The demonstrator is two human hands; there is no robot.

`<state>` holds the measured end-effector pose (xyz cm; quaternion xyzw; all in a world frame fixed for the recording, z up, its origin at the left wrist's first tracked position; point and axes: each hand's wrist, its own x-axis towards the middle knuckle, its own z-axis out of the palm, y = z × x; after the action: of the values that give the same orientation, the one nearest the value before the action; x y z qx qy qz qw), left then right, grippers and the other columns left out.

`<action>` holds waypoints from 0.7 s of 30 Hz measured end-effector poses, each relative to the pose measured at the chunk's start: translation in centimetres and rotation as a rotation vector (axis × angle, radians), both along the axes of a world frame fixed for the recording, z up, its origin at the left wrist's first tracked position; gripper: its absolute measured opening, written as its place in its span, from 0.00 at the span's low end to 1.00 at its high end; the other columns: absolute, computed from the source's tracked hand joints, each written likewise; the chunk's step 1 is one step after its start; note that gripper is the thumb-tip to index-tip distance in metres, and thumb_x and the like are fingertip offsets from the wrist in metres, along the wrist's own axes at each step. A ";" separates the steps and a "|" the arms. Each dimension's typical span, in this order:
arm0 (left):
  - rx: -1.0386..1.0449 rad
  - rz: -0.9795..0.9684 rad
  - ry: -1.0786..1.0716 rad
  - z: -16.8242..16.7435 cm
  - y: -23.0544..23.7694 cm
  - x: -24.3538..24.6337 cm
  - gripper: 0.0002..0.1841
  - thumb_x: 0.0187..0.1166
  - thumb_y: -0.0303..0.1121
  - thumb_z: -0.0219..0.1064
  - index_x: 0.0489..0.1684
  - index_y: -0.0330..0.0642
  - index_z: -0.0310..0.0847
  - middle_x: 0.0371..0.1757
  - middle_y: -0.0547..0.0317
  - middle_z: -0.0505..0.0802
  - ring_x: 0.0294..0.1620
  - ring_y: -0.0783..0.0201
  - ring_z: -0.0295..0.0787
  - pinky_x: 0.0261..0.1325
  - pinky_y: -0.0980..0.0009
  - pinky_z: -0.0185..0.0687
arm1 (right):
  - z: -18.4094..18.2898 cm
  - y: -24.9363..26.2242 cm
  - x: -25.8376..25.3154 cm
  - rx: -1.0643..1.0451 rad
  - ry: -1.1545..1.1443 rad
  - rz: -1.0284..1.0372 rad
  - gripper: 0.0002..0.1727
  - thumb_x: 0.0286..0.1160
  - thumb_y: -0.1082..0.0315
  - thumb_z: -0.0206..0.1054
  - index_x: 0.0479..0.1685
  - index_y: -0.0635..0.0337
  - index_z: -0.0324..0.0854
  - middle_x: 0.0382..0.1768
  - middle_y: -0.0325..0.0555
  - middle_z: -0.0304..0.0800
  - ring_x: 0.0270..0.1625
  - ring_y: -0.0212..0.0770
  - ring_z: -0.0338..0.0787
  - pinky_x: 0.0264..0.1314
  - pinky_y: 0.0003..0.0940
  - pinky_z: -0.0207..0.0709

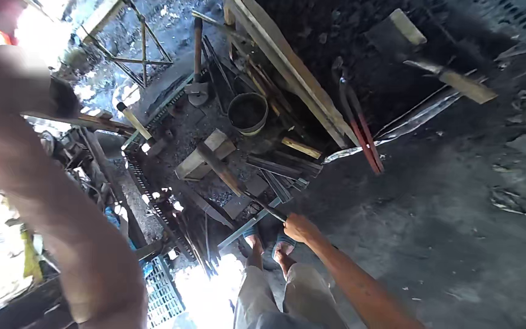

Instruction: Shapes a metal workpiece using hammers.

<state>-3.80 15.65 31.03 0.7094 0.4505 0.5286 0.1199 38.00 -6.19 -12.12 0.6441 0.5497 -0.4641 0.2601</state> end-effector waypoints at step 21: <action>-0.244 -0.063 -0.126 1.5 -1.9 0.7 0.11 0.89 0.37 0.56 0.33 0.50 0.77 0.25 0.69 0.85 0.26 0.67 0.85 0.36 0.67 0.88 | 1.6 1.9 -0.9 -0.023 0.057 0.031 0.22 0.69 0.52 0.67 0.47 0.64 0.84 0.51 0.64 0.90 0.56 0.64 0.91 0.51 0.69 0.83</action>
<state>-3.10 13.76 32.56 0.6687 0.4804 0.5096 0.2499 37.08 -4.28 -10.55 0.6190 0.5612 -0.4845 0.2591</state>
